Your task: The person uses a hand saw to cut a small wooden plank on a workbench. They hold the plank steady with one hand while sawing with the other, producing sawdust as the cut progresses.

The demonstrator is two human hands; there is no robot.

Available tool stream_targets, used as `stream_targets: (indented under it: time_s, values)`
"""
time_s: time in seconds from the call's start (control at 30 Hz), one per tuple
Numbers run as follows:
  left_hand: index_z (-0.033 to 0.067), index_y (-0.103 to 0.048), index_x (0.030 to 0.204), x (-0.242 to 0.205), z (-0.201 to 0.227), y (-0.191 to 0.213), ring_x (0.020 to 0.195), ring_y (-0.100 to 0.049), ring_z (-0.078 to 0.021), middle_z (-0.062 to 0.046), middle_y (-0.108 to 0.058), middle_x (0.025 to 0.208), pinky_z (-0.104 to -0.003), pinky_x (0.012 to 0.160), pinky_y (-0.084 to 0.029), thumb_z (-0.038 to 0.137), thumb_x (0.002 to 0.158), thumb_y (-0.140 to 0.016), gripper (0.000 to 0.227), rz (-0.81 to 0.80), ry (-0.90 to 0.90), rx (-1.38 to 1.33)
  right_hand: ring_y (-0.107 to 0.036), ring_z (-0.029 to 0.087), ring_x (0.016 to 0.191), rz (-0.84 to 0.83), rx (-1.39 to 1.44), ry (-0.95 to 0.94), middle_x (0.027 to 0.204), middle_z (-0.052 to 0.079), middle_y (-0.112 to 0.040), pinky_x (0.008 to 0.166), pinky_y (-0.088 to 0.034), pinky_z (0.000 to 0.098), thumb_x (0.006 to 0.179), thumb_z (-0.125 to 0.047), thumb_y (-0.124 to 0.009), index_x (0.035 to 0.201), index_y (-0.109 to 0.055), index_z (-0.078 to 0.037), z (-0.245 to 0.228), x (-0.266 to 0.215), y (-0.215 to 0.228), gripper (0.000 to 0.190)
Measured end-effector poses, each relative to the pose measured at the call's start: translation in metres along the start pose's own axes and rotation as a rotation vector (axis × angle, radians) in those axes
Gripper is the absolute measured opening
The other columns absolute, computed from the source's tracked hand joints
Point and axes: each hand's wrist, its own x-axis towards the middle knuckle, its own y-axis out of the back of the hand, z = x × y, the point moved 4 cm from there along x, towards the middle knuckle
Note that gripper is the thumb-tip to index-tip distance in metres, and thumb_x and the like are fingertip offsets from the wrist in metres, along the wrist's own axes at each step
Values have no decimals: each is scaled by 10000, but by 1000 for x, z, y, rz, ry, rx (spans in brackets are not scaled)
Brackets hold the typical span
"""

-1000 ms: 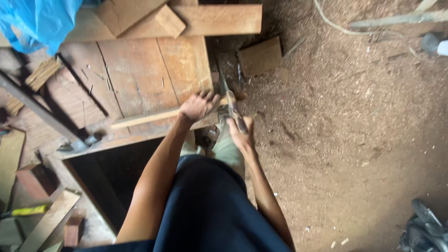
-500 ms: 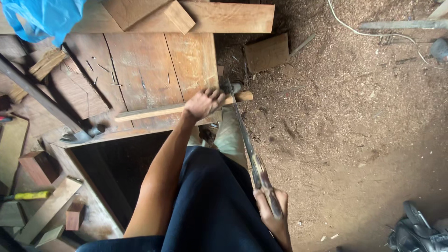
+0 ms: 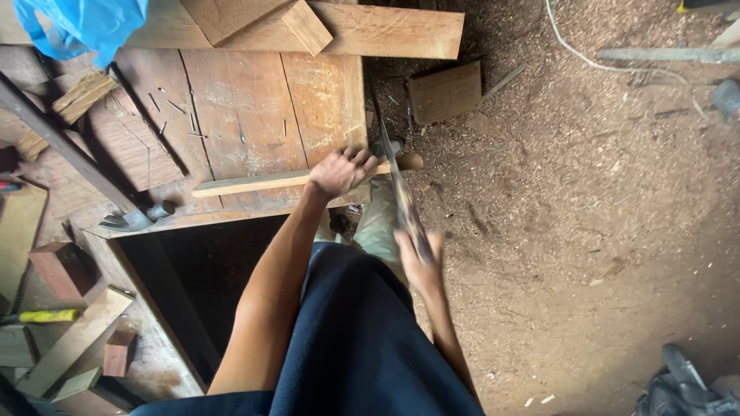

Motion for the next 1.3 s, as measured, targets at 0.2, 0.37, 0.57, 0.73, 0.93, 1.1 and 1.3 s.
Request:
stream_targets:
  time_s: [0.2, 0.37, 0.57, 0.73, 0.93, 1.1, 1.3]
  values:
    - [15, -459, 1419, 4, 3, 2, 1295, -550, -362, -213, -559, 1395, -508, 1064, -476, 338, 1082, -304, 492, 75, -21, -14, -479, 91, 421, 44, -26, -260, 482, 46, -546, 399, -353, 281, 880, -59, -710, 620, -618, 34, -19, -167, 77, 292]
    - [17, -485, 1387, 5, -2, 10, 1272, -569, -369, -231, -558, 1400, -515, 1073, -471, 338, 1114, -294, 463, 17, -6, 34, -479, 95, 319, -6, -10, 112, 442, 17, -551, 320, -293, 284, 907, -111, -640, 769, -732, -19, -14, -72, 40, 190]
    - [36, -490, 1419, 2, 4, 19, 1241, -588, -361, -220, -571, 1394, -482, 973, -525, 335, 1050, -351, 495, 109, 2, 13, -485, 96, 419, 96, -76, 137, 519, -12, -533, 403, -348, 296, 893, -126, -698, 626, -577, -44, 9, 81, -25, 304]
    - [26, -488, 1457, -1, 8, 16, 1270, -583, -358, -207, -574, 1417, -480, 980, -538, 335, 1094, -358, 495, 77, 22, -52, -485, 108, 412, 36, 66, 68, 527, -1, -552, 398, -343, 309, 933, -189, -695, 666, -612, -74, 27, -11, -8, 303]
    - [52, -477, 1463, 1, 6, 6, 1256, -578, -369, -212, -546, 1452, -480, 986, -510, 345, 1069, -332, 512, 117, 4, 30, -551, 136, 492, 91, -106, -293, 553, 84, -629, 456, -410, 334, 855, -87, -803, 698, -675, 47, 73, -191, 57, 242]
    - [46, -471, 1466, 7, -2, 7, 1269, -579, -351, -217, -541, 1449, -465, 1033, -494, 400, 1083, -336, 539, 110, 30, 30, -514, 114, 455, 136, -227, 515, 568, 43, -567, 431, -365, 293, 934, -58, -710, 1195, -656, 150, 44, -132, 38, 338]
    - [47, -501, 1449, 0, 2, 15, 1259, -598, -329, -180, -577, 1425, -444, 974, -528, 396, 1075, -383, 526, 75, 58, -42, -497, 107, 374, 80, 55, 325, 506, 5, -560, 353, -355, 289, 899, -126, -697, 623, -585, -92, 47, 57, -27, 300]
